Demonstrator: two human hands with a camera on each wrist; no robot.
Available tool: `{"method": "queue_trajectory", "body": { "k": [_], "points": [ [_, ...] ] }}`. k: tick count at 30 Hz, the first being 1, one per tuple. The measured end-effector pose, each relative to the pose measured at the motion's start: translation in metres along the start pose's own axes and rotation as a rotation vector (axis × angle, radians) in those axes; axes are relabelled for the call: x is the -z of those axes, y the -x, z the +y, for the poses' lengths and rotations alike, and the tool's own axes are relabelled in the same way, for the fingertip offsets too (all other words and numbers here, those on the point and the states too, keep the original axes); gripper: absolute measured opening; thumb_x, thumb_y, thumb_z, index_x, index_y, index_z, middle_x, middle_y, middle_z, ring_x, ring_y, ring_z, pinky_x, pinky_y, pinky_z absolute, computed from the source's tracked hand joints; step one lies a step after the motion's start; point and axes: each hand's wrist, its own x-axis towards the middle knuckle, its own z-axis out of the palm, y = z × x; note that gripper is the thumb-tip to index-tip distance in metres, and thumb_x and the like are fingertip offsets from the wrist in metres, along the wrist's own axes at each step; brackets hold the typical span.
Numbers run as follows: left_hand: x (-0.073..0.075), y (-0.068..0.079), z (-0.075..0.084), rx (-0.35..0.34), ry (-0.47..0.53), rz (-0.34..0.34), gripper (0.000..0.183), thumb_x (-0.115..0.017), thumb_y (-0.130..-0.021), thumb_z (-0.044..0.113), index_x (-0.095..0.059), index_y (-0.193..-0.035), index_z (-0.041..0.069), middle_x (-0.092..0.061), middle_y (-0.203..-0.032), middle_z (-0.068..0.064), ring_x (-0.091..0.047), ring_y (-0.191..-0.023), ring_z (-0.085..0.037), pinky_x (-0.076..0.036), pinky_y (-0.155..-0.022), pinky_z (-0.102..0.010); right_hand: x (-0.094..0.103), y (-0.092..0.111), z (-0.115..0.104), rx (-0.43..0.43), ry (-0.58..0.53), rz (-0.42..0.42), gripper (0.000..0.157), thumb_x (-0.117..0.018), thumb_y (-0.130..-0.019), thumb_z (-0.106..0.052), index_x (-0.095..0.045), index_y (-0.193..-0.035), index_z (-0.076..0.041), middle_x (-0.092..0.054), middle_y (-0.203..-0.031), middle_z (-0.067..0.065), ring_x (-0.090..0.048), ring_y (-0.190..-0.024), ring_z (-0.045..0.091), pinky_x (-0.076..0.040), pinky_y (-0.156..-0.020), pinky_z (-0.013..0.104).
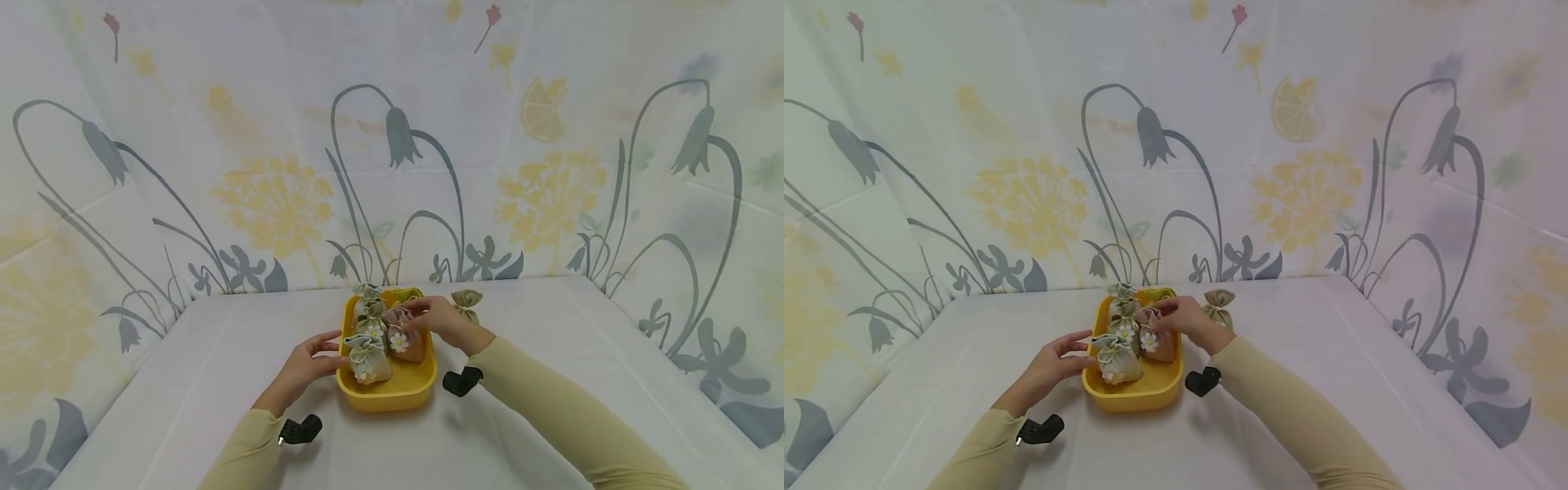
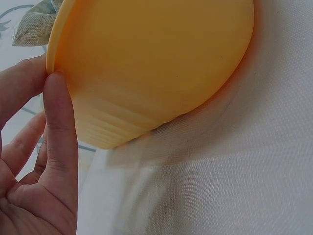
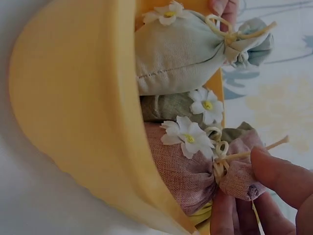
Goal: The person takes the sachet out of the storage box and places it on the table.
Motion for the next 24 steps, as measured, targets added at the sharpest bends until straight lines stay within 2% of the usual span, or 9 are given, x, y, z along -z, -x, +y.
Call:
{"method": "queue_trajectory", "body": {
  "k": [7,15,20,24],
  "points": [
    [0.0,0.0,0.001,0.003,-0.001,0.003,0.062,-0.077,-0.077,0.016,-0.05,-0.133,0.009,-0.055,-0.113,-0.013,-0.062,-0.091,-0.021,-0.054,-0.077,-0.035,0.002,-0.004,0.001,0.009,0.006,-0.007,0.04,-0.068,-0.084,-0.007,-0.059,-0.121,0.004,-0.058,-0.115,0.014,-0.053,-0.108,0.028,-0.042,-0.097,0.043],
    [0.0,-0.001,0.0,0.007,0.001,0.003,0.062,-0.077,-0.077,0.016,-0.051,-0.133,0.009,-0.055,-0.113,-0.013,-0.062,-0.091,-0.021,-0.054,-0.078,-0.036,0.002,-0.005,0.001,-0.064,-0.024,0.05,0.029,-0.063,-0.087,-0.004,-0.062,-0.116,0.002,-0.06,-0.109,0.013,-0.052,-0.106,0.03,-0.036,-0.099,0.054],
    [0.0,-0.001,-0.001,0.01,0.003,0.0,0.062,-0.077,-0.077,0.015,-0.051,-0.133,0.01,-0.055,-0.112,-0.013,-0.061,-0.091,-0.021,-0.054,-0.078,-0.035,0.001,-0.003,-0.002,-0.045,-0.026,0.064,0.025,-0.061,-0.088,-0.003,-0.062,-0.113,0.003,-0.061,-0.107,0.012,-0.053,-0.103,0.028,-0.037,-0.097,0.055],
    [0.0,-0.002,0.0,0.015,0.002,0.006,0.062,-0.077,-0.076,0.016,-0.051,-0.132,0.011,-0.055,-0.113,-0.012,-0.062,-0.09,-0.021,-0.054,-0.078,-0.035,0.003,0.003,-0.008,0.006,-0.03,0.072,0.023,-0.059,-0.09,-0.003,-0.061,-0.111,0.004,-0.062,-0.105,0.013,-0.056,-0.099,0.027,-0.042,-0.095,0.05]
  ]
}}
